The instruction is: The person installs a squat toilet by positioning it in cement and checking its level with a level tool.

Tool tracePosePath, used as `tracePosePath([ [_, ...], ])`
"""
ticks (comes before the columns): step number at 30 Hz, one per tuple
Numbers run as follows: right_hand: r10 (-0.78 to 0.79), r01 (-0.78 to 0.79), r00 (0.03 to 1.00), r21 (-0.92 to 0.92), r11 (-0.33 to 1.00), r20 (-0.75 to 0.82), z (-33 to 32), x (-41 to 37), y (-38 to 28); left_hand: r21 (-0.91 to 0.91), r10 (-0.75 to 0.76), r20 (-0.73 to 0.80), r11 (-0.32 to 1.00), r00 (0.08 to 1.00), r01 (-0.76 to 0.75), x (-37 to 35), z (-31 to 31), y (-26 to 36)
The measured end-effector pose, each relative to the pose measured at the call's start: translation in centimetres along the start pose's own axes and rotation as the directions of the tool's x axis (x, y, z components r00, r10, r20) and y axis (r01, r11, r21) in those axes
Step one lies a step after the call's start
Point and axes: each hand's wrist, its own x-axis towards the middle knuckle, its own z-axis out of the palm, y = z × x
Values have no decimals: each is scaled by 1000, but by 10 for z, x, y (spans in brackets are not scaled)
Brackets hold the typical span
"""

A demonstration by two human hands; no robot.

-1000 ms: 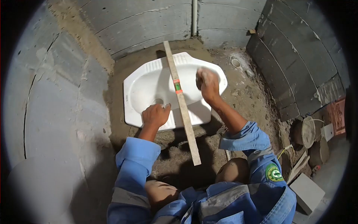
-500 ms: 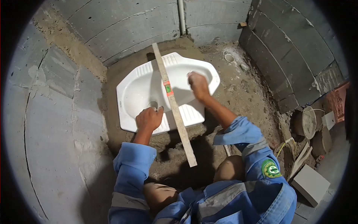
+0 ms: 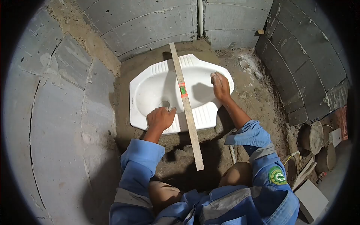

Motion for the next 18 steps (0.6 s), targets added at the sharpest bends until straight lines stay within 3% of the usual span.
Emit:
tracePosePath([
  [5,-160,160,987,3,987,-9,-9,24,3,-20,-28,-15,999,999,28,-1,0,0],
  [7,-43,65,988,146,987,-147,-33,60,-46,-28,-23,-18,999,1000,23,0,-2,1],
  [9,-17,95,972,324,941,-235,-57,89,-96,-33,-37,-9,999,999,36,-4,-3,1],
  [10,-16,92,973,327,940,-228,-60,93,-91,-33,-31,-1,999,1000,31,-6,-5,3],
  [12,-244,263,935,42,964,-257,-72,102,-72,-33,-31,-1,999,1000,31,-1,-8,3],
  [13,-216,245,941,83,966,-261,-58,100,4,-33,-19,15,999,1000,19,0,-6,2],
  [14,-63,60,963,-19,998,-263,-35,74,44,-36,-9,31,999,999,10,-2,-4,1],
  [15,-61,59,979,-17,998,-195,-33,68,44,-38,-14,18,999,1000,15,2,-6,1],
  [17,101,-68,986,240,968,-130,-37,71,52,-14,-10,29,1000,1000,10,-2,-4,1],
  [18,102,-68,986,238,969,-135,-40,68,56,-14,-5,31,1000,1000,5,-2,-2,2],
])
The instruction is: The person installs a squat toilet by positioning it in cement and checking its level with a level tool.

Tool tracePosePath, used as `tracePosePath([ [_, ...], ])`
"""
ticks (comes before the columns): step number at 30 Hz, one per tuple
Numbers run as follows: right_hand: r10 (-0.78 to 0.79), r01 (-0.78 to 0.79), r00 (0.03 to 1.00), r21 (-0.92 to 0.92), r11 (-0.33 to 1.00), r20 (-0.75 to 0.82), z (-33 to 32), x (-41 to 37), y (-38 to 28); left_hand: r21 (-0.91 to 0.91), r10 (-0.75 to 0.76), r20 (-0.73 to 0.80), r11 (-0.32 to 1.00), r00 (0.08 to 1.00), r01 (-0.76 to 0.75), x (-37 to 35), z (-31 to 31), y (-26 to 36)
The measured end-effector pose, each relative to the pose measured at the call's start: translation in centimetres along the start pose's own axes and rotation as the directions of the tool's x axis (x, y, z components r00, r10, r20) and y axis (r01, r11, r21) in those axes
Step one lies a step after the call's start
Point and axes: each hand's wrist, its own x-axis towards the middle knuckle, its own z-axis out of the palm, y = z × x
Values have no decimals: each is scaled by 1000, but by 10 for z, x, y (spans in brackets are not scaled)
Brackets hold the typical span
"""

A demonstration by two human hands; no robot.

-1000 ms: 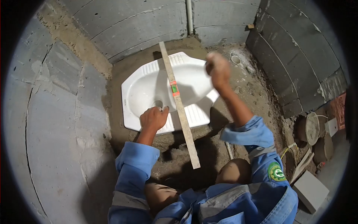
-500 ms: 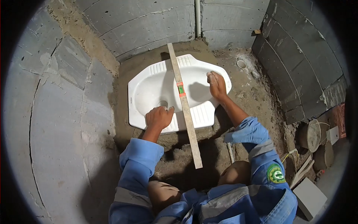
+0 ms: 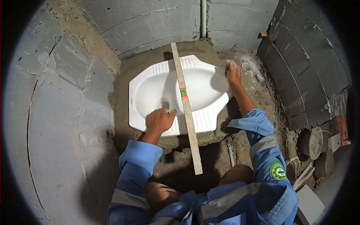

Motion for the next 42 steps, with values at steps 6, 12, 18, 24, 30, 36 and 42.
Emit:
tracePosePath([
  [6,-119,130,991,-226,965,65,24,16,-14,-2,-4,-6,1000,1000,4,1,-1,-3],
  [12,-72,33,987,258,966,143,86,75,-158,90,114,-188,991,975,-99,55,-25,-7],
  [18,-338,252,939,559,790,55,139,111,-181,270,278,-308,943,910,-197,161,-28,-10],
  [24,-64,50,988,98,994,143,173,83,27,278,242,-272,946,931,-164,157,-35,-11],
  [30,-193,178,954,87,980,228,132,77,-86,245,234,-277,955,932,-167,155,-36,-9],
  [36,-114,105,969,52,993,218,97,61,15,262,171,-235,959,957,-107,151,-40,-3],
  [42,301,35,857,-630,776,418,113,-77,-121,175,139,-235,980,962,-98,141,-47,-1],
])
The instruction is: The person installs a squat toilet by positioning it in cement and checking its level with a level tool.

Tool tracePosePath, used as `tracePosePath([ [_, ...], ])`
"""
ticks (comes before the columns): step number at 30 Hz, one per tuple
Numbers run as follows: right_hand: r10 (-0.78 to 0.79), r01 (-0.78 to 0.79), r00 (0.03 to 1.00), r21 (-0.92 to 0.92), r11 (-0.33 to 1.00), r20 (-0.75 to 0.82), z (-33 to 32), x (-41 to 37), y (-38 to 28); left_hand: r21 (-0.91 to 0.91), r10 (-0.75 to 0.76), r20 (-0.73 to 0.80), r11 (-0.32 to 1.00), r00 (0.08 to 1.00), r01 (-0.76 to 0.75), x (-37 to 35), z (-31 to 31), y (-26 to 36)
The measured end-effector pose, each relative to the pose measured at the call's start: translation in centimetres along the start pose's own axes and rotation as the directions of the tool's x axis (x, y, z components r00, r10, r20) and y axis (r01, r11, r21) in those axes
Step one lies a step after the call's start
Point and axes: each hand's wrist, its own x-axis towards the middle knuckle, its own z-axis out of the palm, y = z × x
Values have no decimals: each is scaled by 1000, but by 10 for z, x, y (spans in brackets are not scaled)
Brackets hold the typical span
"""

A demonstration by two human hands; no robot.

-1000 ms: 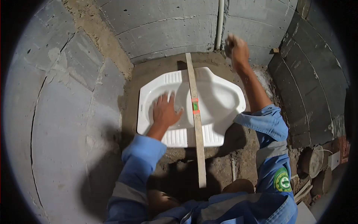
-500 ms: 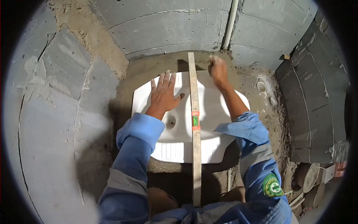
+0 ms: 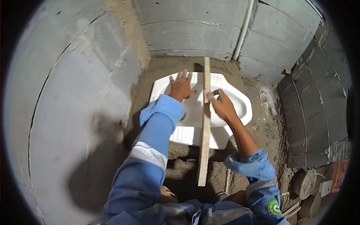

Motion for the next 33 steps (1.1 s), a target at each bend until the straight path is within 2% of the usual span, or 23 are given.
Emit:
tracePosePath([
  [1,40,-24,989,-113,993,141,-5,-20,-25,-20,-1,-19,1000,1000,1,-4,0,-1],
  [3,69,26,977,-432,901,203,13,-33,-27,-97,-28,-46,995,999,23,-21,5,-3],
  [4,105,6,973,-475,880,207,21,-30,-19,-162,-70,-71,985,995,58,-34,9,-8],
  [5,113,-19,976,-441,897,187,24,-26,-12,-229,-112,-97,970,989,87,-49,13,-12],
  [8,-75,124,986,-343,931,152,-2,-23,8,-189,-99,-61,978,993,86,-94,10,-47],
  [9,-118,165,980,-331,929,159,-20,-24,8,-246,-13,-239,968,971,-48,-106,23,-72],
  [10,-86,164,969,-342,925,232,-39,-20,7,-343,-24,-305,936,952,-86,-122,17,-90],
  [11,-53,162,952,-349,923,303,-54,-18,4,-484,-125,-281,874,951,-29,-140,-5,-101],
  [12,-102,211,940,-323,923,325,-64,-24,-6,-453,-167,-448,890,878,-61,-145,-4,-120],
  [13,-153,260,927,-294,920,342,-70,-26,-12,-454,-248,-462,891,852,13,-157,-18,-127],
  [15,-157,278,912,-289,916,379,-70,-19,-5,-491,-272,-509,871,817,-16,-165,-25,-141],
  [17,-225,355,907,-358,864,357,-68,-17,-2,-501,-265,-482,865,835,-15,-173,-33,-134],
  [19,-196,341,910,-389,856,365,-65,-8,-5,-516,-259,-459,857,850,-17,-176,-38,-127],
  [25,-323,461,883,-505,730,340,-46,27,13,-522,-192,-446,849,874,-80,-178,-30,-119],
  [27,-270,445,887,-538,715,375,-43,33,10,-499,-194,-413,865,890,-43,-181,-27,-115],
  [29,-372,539,839,-522,661,396,-34,41,15,-503,-198,-395,864,897,-30,-184,-24,-111],
  [33,-277,486,868,-586,648,412,-30,37,3,-477,-198,-363,879,910,1,-188,-23,-106],
])
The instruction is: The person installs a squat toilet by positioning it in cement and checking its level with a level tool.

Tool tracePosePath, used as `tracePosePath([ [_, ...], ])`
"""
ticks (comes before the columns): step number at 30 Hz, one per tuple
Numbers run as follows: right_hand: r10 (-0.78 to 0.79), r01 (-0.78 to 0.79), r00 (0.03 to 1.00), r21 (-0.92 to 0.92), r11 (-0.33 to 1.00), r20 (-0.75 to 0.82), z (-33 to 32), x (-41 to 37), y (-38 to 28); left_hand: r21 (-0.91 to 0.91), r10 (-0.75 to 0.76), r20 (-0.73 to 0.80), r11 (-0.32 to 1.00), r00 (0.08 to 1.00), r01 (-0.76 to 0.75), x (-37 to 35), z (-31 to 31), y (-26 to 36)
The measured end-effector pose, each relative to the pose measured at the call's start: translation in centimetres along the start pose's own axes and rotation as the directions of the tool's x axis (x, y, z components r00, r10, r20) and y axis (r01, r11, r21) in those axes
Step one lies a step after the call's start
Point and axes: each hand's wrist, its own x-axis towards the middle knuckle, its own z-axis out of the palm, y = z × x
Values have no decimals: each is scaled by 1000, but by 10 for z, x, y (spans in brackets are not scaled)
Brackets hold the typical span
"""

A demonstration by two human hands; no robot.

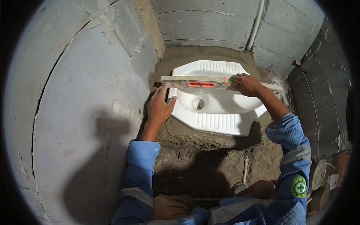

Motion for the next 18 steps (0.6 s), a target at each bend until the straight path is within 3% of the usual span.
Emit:
tracePosePath([
  [2,48,-48,998,-3,999,43,-9,-12,-7,-21,32,-26,999,999,-32,0,2,-2],
  [3,-16,16,996,-1,1000,-92,5,-13,2,-16,34,-33,999,999,-34,0,4,-1],
  [4,11,-11,996,-1,1000,-89,14,-21,15,-10,34,-42,999,999,-34,0,5,-1],
  [6,37,-61,944,-63,996,-327,13,-40,11,-50,58,-30,997,998,-59,-1,5,4],
  [8,103,-119,924,-22,993,-369,22,-62,20,-27,88,-40,996,995,-89,-3,7,6],
  [10,156,-194,765,7,981,-625,41,-86,29,-34,126,-41,991,991,-128,-3,11,5],
  [12,204,-215,738,63,975,-643,49,-110,27,-62,159,-13,985,987,-159,-4,12,6],
  [15,440,-372,684,240,896,-582,66,-133,31,-82,130,16,988,991,-128,-7,11,13],
  [18,513,-386,689,340,858,-512,73,-144,31,-62,145,12,988,989,-144,-10,13,17],
])
